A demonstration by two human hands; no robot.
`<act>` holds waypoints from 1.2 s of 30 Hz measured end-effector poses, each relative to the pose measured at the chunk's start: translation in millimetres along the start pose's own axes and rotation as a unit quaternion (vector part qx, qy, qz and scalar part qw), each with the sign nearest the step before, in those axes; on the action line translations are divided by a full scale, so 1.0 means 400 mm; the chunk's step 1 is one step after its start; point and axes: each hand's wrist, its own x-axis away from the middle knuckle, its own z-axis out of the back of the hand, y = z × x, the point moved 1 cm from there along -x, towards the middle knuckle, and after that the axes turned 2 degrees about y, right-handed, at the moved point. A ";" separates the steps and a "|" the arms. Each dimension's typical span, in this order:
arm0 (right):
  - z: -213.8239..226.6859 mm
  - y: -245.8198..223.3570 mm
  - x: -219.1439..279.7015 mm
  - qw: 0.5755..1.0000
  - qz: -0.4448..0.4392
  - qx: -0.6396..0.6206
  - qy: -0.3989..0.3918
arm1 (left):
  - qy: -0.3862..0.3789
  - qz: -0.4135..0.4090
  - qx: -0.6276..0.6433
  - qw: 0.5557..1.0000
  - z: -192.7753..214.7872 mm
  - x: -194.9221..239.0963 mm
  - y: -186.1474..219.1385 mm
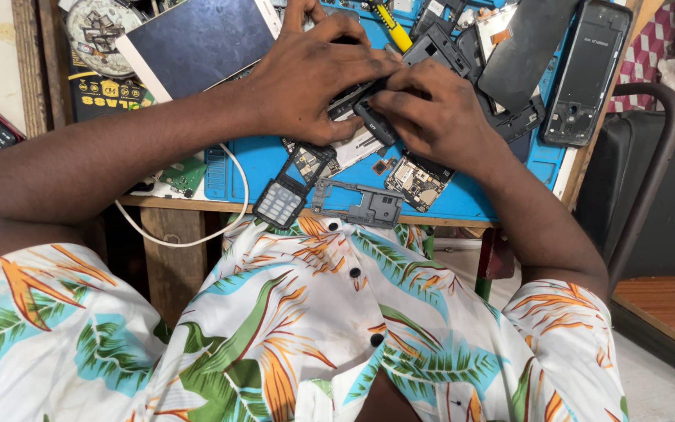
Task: The person disassembles and reassembles a mobile phone using a screwdriver and a prying tool. They remove the back cover, unscrew internal components, and manipulate small parts on a cluttered workbench filled with other phone parts and tools.
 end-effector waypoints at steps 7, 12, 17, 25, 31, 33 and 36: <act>-0.011 -0.011 -0.009 1.000 0.003 0.022 -0.013 | 0.007 0.002 0.013 1.000 0.000 -0.001 0.003; -0.005 -0.008 -0.015 0.999 0.004 0.019 -0.032 | 0.015 0.008 0.001 1.000 -0.004 0.001 0.008; 0.001 0.001 -0.020 0.999 0.001 0.003 -0.039 | 0.014 0.019 0.014 1.000 -0.002 -0.005 0.009; -0.017 -0.001 -0.016 1.000 0.002 0.008 0.008 | 0.016 0.049 0.035 0.998 0.000 -0.011 0.017; -0.027 -0.004 -0.014 0.999 0.011 0.032 0.031 | 0.004 0.080 0.050 0.995 -0.006 -0.013 0.014; -0.028 -0.010 -0.011 0.998 0.014 0.048 0.037 | 0.005 0.080 0.046 0.996 -0.009 -0.016 0.012; -0.033 -0.015 -0.005 0.996 0.013 0.068 0.048 | 0.003 0.083 0.050 0.995 -0.016 -0.013 0.010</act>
